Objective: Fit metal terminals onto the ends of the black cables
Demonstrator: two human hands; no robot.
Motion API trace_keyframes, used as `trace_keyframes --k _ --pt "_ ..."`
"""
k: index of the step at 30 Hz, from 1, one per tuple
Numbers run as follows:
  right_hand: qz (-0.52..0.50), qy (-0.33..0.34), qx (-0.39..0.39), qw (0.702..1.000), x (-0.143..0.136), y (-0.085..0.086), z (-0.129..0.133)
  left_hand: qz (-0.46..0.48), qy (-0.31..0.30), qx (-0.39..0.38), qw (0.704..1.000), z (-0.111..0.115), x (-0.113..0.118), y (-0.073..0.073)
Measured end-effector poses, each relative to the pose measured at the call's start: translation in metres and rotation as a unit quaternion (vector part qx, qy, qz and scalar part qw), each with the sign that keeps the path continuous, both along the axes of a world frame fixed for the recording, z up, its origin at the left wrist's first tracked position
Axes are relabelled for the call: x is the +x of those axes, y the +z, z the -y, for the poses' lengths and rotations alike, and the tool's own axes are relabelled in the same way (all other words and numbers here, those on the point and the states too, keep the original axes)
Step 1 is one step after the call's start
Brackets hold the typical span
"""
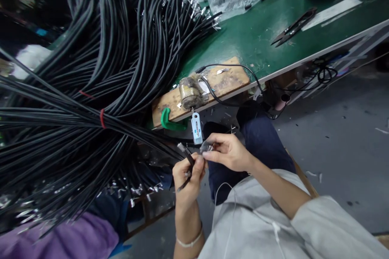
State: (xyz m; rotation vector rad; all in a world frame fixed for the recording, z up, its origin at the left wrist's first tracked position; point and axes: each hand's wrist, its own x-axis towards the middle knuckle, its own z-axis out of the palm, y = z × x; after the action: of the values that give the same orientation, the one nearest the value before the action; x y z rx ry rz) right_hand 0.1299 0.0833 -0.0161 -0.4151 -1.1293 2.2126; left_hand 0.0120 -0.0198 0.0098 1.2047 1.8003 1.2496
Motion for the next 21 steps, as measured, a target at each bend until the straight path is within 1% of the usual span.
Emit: trace_keyframes --k 4,5,6,7,8,9,10,11,12,13,14,15,17,18,19,20,21 --pt "0.017 -0.079 -0.044 0.996 -0.010 -0.003 0.008 0.006 0.001 0.016 1.000 -0.001 0.001 -0.004" --pt "0.033 -0.107 -0.038 0.993 -0.011 -0.003 0.011 0.005 0.005 0.026 1.000 -0.001 0.002 -0.004" --pt "0.056 -0.145 -0.012 0.988 -0.013 -0.003 0.014 0.002 0.014 0.034 0.999 -0.002 0.003 -0.005" --pt "0.082 -0.194 0.040 0.977 -0.014 -0.003 0.017 -0.004 0.027 0.039 0.999 -0.003 0.005 -0.005" --pt "0.103 -0.252 0.113 0.955 -0.014 -0.003 0.019 -0.011 0.044 0.042 0.998 -0.003 0.006 -0.005" --pt "0.117 -0.310 0.199 0.922 -0.014 -0.002 0.020 -0.018 0.061 0.041 0.997 -0.004 0.008 -0.005" --pt "0.121 -0.357 0.285 0.881 -0.012 -0.002 0.021 -0.025 0.077 0.040 0.996 -0.004 0.009 -0.005" --pt "0.117 -0.387 0.362 0.840 -0.011 -0.002 0.020 -0.031 0.089 0.038 0.995 -0.005 0.010 -0.005" --pt "0.109 -0.398 0.420 0.809 -0.009 -0.002 0.019 -0.035 0.096 0.036 0.994 -0.005 0.010 -0.004" --pt "0.106 -0.392 0.453 0.794 -0.006 -0.002 0.017 -0.038 0.099 0.036 0.994 -0.006 0.010 -0.004" --pt "0.110 -0.379 0.461 0.795 -0.004 -0.002 0.015 -0.040 0.099 0.039 0.994 -0.006 0.010 -0.005" --pt "0.121 -0.361 0.446 0.810 -0.001 -0.001 0.013 -0.042 0.097 0.043 0.994 -0.007 0.010 -0.005" --pt "0.155 -0.322 0.368 0.859 0.003 0.001 0.009 -0.050 0.090 0.054 0.993 -0.009 0.010 -0.007" --pt "0.173 -0.304 0.324 0.879 0.004 0.002 0.009 -0.054 0.088 0.059 0.993 -0.009 0.011 -0.008" --pt "0.190 -0.289 0.291 0.892 0.004 0.004 0.009 -0.058 0.087 0.062 0.993 -0.010 0.012 -0.009" --pt "0.206 -0.282 0.272 0.897 0.004 0.006 0.010 -0.061 0.086 0.064 0.992 -0.011 0.013 -0.010" --pt "0.220 -0.287 0.272 0.892 0.003 0.007 0.012 -0.063 0.087 0.064 0.992 -0.012 0.014 -0.010"
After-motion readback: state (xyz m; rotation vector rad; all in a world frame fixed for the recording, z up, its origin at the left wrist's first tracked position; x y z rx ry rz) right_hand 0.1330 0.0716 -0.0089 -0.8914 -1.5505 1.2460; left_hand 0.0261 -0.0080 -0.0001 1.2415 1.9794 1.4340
